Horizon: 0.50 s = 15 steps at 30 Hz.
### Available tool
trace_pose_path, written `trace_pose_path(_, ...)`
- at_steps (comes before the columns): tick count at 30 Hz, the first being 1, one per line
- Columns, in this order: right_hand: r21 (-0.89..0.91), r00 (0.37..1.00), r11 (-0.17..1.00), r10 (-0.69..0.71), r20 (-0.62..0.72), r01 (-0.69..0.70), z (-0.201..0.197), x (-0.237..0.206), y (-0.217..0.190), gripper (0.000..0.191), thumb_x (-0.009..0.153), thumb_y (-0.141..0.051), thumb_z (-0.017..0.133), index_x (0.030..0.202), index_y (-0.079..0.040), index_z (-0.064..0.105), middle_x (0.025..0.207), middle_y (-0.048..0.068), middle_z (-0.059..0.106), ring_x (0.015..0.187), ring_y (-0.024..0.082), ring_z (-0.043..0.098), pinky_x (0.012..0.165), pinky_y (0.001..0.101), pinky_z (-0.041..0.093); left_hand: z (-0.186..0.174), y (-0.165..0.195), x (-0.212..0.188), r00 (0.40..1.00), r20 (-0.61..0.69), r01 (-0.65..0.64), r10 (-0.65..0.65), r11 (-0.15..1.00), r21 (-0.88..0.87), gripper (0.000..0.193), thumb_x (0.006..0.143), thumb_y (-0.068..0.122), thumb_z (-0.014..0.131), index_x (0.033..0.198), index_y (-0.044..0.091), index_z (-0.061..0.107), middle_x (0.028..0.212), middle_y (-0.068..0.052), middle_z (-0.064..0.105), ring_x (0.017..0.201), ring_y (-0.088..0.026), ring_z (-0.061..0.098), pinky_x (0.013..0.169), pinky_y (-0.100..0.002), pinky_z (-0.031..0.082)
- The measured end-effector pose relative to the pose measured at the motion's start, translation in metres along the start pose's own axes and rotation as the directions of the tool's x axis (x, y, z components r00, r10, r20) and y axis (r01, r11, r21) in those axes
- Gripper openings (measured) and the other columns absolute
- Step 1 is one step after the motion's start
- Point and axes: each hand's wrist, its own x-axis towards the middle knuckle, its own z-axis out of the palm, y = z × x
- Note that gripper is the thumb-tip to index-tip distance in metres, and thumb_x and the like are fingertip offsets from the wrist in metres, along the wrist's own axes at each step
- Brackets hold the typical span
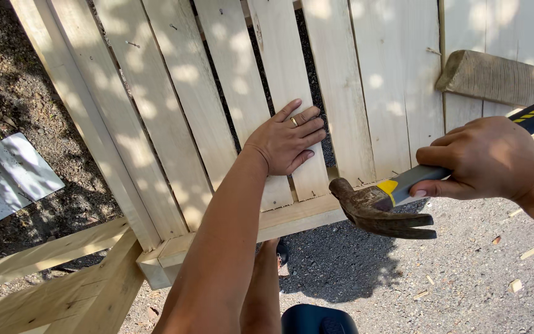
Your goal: The person hammers nails into a slatted wooden frame outdoors, holding a claw hammer in one hand while steadying the wood with the other. They reposition a small wood block, drive nails at different spots across the slats, and pick up nails from an open cardboard box.
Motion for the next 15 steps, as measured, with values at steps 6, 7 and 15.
trace_pose_path(6,0.051,0.984,0.985,-0.169,0.048,0.167,-0.022,0.039,-0.031,0.062,0.076,-0.08,0.049,0.081,-0.021,0.067,0.065,0.0,0.066,0.06,0.023,0.071,0.057,0.0397,0.055,0.002,0.0,-0.001,0.998,-0.048,-0.032,0.031,0.999,-0.008,0.047,0.099,0.04,0.048,0.138,0.016,0.062,0.147,-0.002,0.054,0.149,-0.022,0.032,0.128,-0.05,0.009)
trace_pose_path(7,0.041,0.984,0.986,-0.162,0.07,0.159,-0.027,0.045,-0.035,0.062,0.078,-0.08,0.049,0.082,-0.02,0.066,0.066,0.0,0.066,0.061,0.024,0.071,0.058,0.0394,0.055,0.002,-0.001,-0.001,0.998,-0.047,-0.032,0.031,0.999,-0.021,0.047,0.098,0.039,0.049,0.137,0.017,0.062,0.146,-0.002,0.054,0.149,-0.022,0.033,0.128,-0.05,0.009)
trace_pose_path(15,0.119,0.866,0.882,-0.408,-0.29,0.456,-0.043,0.035,-0.021,0.057,0.074,-0.072,0.056,0.071,-0.017,0.067,0.056,0.004,0.065,0.057,0.031,0.07,0.048,0.0444,0.053,0.011,0.002,0.004,0.996,-0.076,-0.044,0.042,0.998,-0.034,0.048,0.099,0.038,0.047,0.139,0.016,0.061,0.149,-0.002,0.052,0.15,-0.023,0.032,0.128,-0.051,0.01)
